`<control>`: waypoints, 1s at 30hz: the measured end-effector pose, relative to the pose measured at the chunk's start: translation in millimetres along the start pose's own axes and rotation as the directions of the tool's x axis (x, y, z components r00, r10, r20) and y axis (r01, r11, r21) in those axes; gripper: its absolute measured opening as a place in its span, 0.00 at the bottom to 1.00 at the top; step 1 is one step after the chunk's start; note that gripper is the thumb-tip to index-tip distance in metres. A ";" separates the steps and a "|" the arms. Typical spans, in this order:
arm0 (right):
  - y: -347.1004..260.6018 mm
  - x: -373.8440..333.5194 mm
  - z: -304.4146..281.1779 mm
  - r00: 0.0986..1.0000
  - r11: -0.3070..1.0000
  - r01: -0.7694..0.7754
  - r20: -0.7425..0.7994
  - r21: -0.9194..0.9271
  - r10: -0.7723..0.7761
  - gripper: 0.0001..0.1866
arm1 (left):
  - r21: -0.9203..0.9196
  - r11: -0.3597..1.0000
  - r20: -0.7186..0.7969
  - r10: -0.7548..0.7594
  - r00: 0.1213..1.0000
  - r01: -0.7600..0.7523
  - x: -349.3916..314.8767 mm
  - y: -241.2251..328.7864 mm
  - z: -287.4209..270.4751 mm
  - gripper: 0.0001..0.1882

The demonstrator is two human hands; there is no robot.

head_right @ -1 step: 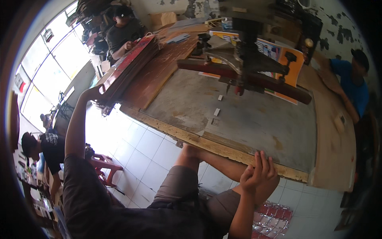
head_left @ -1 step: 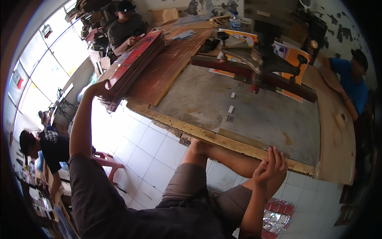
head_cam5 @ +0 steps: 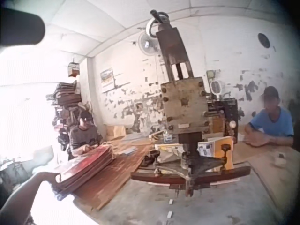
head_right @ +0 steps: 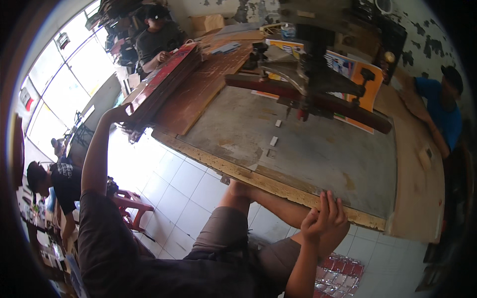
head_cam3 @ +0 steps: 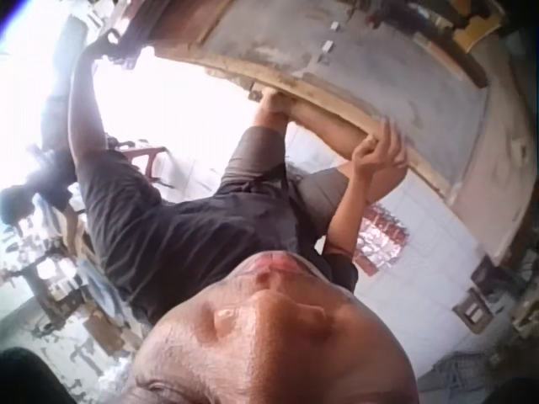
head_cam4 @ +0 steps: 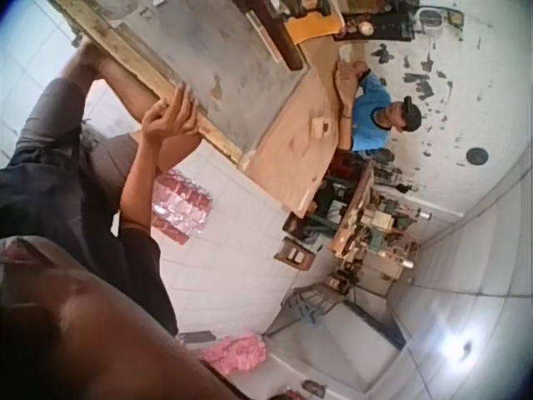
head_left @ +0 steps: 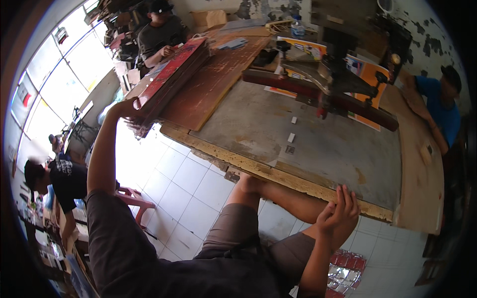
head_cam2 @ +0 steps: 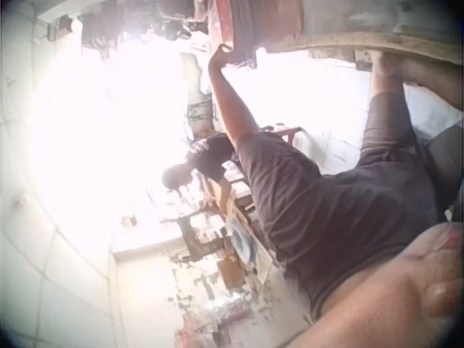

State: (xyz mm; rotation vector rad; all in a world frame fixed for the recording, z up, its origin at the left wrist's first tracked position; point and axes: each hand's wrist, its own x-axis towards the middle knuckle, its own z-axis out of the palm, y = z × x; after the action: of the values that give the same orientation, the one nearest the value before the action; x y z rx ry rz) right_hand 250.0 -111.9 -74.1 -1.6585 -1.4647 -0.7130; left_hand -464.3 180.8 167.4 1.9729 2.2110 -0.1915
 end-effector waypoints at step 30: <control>0.8 -0.6 6.3 0.999 1.000 0.000 -0.054 -0.030 -0.001 0.26 | -0.012 0.993 0.159 -0.112 0.981 0.115 -10.6 34.4 -20.1 0.73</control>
State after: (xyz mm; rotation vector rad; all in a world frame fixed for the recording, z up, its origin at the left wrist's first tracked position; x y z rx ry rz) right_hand 250.1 -106.9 -78.1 -1.6494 -1.4232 -0.7780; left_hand -429.8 178.7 190.0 1.7556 2.2141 -0.3263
